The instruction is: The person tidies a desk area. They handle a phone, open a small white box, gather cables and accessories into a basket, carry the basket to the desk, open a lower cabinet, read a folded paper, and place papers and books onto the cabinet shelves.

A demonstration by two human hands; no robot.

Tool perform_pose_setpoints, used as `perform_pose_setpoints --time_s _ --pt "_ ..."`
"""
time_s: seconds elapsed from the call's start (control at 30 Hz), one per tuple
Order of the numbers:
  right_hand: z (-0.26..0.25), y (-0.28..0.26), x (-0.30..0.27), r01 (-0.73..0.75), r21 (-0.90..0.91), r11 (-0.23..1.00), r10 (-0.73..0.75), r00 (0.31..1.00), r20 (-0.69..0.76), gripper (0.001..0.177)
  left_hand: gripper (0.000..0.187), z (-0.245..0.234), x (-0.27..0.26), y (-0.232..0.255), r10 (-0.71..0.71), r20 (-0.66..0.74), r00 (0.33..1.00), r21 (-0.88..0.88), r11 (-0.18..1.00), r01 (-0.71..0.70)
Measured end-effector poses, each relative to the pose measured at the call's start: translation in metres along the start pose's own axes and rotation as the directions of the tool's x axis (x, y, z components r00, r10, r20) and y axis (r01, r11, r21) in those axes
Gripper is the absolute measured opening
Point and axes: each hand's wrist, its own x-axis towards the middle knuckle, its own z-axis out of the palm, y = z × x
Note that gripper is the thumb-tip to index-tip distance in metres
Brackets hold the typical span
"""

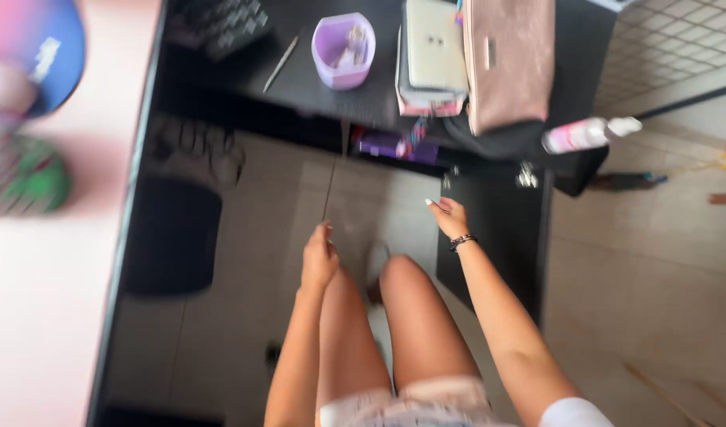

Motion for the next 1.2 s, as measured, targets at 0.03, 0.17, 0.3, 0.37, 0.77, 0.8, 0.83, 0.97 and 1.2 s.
perform_pose_setpoints --time_s 0.03,0.17,0.3,0.37,0.77,0.8,0.83,0.97,1.2 --pt "0.006 0.023 0.053 0.065 -0.044 0.997 -0.069 0.991 -0.114 0.069 0.051 0.020 0.027 -0.012 0.047 0.016 0.999 -0.044 0.998 -0.047" --pt "0.025 0.071 0.239 0.366 -0.078 0.927 -0.365 0.840 -0.401 0.067 0.054 0.099 0.109 -0.070 0.174 0.071 0.982 -0.157 0.974 -0.161" --pt "0.041 0.024 0.266 0.366 0.171 0.915 -0.314 0.911 -0.268 0.039 0.057 0.181 0.153 -0.145 0.299 0.060 0.952 -0.260 0.926 -0.275" --pt "0.044 0.013 0.263 0.207 0.045 0.977 -0.201 0.973 -0.112 0.035 0.059 0.209 0.158 -0.173 0.415 0.031 0.909 -0.278 0.877 -0.391" --pt "0.070 0.015 0.202 0.318 0.485 0.815 -0.231 0.945 -0.231 0.032 0.042 0.236 0.176 -0.171 0.623 -0.218 0.751 -0.161 0.736 -0.658" --pt "0.058 0.016 0.188 0.324 0.491 0.809 -0.234 0.943 -0.237 0.032 0.042 0.231 0.183 -0.161 0.632 -0.215 0.745 -0.158 0.730 -0.665" --pt "0.047 0.022 0.169 0.325 0.479 0.816 -0.265 0.945 -0.190 0.033 0.043 0.225 0.183 -0.153 0.682 -0.164 0.713 -0.172 0.692 -0.701" --pt "0.009 0.050 0.086 0.363 0.305 0.881 -0.329 0.931 -0.157 0.038 0.052 0.228 0.213 -0.113 0.734 -0.033 0.678 -0.268 0.647 -0.713" --pt "0.023 0.119 -0.047 0.407 0.007 0.913 -0.375 0.849 -0.372 0.035 0.057 0.249 0.226 -0.119 0.605 0.043 0.795 -0.296 0.768 -0.568"
